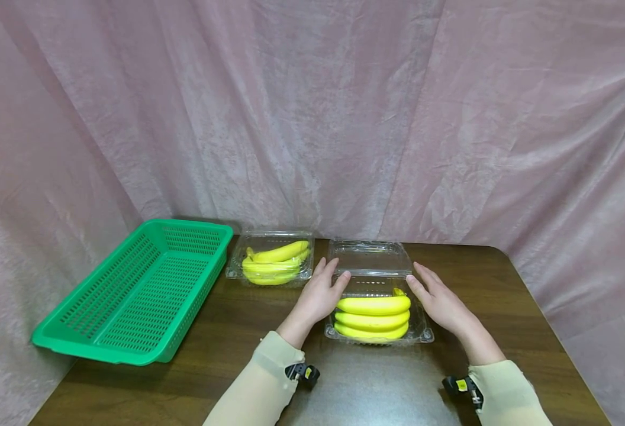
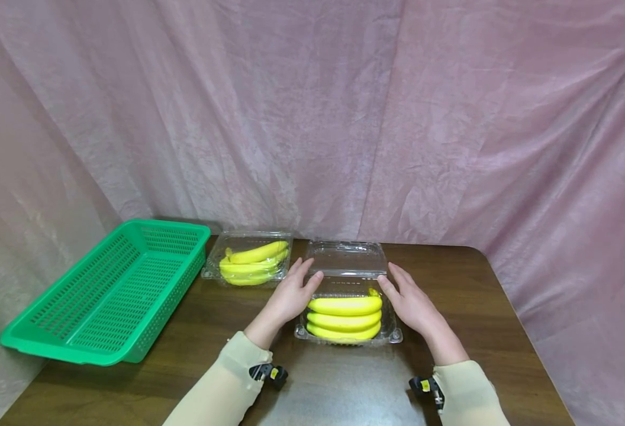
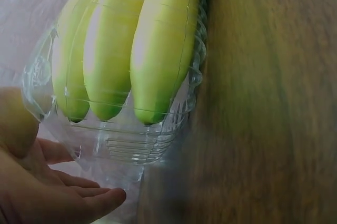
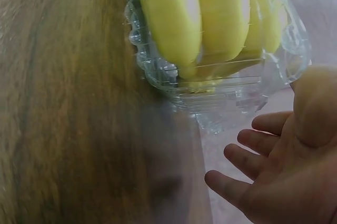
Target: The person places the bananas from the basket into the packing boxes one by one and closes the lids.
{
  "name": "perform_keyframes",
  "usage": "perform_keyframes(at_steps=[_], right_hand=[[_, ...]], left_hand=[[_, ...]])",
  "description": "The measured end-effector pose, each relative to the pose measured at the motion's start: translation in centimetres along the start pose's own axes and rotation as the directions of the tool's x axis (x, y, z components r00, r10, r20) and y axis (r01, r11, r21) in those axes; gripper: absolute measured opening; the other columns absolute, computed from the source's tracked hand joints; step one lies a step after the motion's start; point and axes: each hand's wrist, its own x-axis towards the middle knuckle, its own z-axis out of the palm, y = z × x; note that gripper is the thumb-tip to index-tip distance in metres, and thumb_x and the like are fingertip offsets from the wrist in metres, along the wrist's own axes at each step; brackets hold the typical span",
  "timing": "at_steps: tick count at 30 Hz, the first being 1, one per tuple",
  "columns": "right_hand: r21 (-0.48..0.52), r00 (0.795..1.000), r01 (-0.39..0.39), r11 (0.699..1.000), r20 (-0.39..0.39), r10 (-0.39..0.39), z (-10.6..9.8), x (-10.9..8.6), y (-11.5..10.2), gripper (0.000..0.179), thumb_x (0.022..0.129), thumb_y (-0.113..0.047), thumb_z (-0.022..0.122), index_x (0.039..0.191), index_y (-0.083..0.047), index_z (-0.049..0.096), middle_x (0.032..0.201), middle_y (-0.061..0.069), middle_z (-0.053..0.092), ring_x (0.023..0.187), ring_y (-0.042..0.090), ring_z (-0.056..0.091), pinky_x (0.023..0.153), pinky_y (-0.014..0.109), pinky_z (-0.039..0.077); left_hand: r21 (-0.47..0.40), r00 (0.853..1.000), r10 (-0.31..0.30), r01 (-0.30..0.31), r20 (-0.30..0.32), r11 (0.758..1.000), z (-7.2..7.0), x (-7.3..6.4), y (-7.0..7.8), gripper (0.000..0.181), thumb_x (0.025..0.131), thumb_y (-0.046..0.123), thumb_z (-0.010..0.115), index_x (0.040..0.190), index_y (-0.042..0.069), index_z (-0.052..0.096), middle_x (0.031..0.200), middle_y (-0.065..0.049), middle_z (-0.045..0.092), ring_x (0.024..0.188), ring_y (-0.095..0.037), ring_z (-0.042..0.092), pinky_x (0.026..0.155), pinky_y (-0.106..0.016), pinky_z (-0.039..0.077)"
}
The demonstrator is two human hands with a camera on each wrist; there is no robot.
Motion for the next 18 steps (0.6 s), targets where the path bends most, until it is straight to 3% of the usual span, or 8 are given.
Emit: perform_keyframes(at_steps=[18], right_hand=[[0.064,0.999,-0.024,0.998,0.039,0.022,0.54,0.24,0.63,0.082,0.119,-0.058,0.036,0.176,-0.003,0.017,0.179,0.032,0.015,0.162,0.056,0.017,0.125,0.077,0.02]], left_hand=[[-0.007,1.0,0.002,-0.002,0.024,1.0,-0.25,-0.04,-0.31,0.069,0.117,0.05,0.051,0.17,0.006,0.042,0.176,-0.027,0.03,0.159,-0.046,0.036,0.127,-0.064,0.031]])
